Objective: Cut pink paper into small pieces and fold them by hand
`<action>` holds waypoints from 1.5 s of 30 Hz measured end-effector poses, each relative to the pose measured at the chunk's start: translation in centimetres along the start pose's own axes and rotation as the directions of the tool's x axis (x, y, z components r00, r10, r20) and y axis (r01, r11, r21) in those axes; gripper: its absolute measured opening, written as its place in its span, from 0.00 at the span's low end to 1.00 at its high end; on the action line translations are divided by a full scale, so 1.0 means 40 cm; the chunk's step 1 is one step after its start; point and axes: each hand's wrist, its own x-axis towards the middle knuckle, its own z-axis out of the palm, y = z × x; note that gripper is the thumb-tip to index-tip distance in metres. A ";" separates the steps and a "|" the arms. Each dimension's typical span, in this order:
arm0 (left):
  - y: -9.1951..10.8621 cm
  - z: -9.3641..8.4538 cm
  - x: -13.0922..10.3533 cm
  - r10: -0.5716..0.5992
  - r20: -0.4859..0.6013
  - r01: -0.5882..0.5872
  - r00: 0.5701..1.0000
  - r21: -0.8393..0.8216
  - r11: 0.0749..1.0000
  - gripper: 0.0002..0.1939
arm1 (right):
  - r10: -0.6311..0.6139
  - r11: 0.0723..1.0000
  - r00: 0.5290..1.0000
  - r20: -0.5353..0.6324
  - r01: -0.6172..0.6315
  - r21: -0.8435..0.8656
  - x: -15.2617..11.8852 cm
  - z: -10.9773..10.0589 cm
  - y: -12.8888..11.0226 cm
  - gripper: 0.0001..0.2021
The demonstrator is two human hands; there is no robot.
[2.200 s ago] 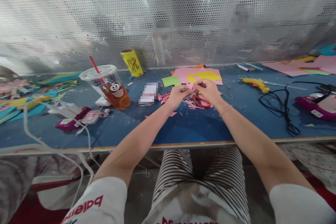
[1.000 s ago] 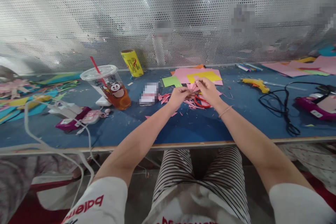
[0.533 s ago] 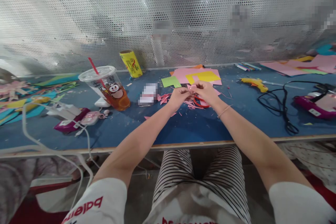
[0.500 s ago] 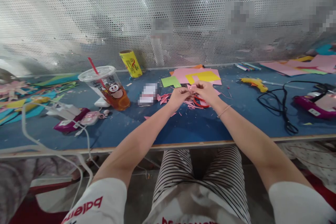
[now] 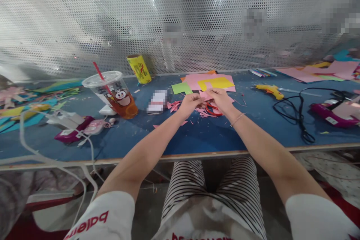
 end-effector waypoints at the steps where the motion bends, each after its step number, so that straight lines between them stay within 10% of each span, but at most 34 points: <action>1: 0.000 0.000 0.000 -0.001 -0.019 0.001 1.000 -0.004 1.000 0.15 | -0.007 1.000 1.000 0.017 0.007 0.003 0.001 -0.001 0.002 0.16; 9: 0.013 0.007 0.003 -0.064 -0.222 0.031 0.973 -0.149 0.988 0.14 | -0.301 0.913 0.953 0.027 0.296 -0.280 0.003 -0.015 -0.006 0.07; 17: 0.023 0.005 0.000 -0.025 -0.118 -0.021 0.993 -0.372 0.928 0.13 | -0.532 0.652 0.812 0.239 0.573 -0.496 0.000 -0.019 -0.004 0.12; 45: -0.030 0.010 0.014 0.058 -0.143 -0.042 0.988 0.109 0.993 0.09 | -0.387 0.614 0.882 0.271 0.465 -0.637 -0.004 -0.019 -0.019 0.05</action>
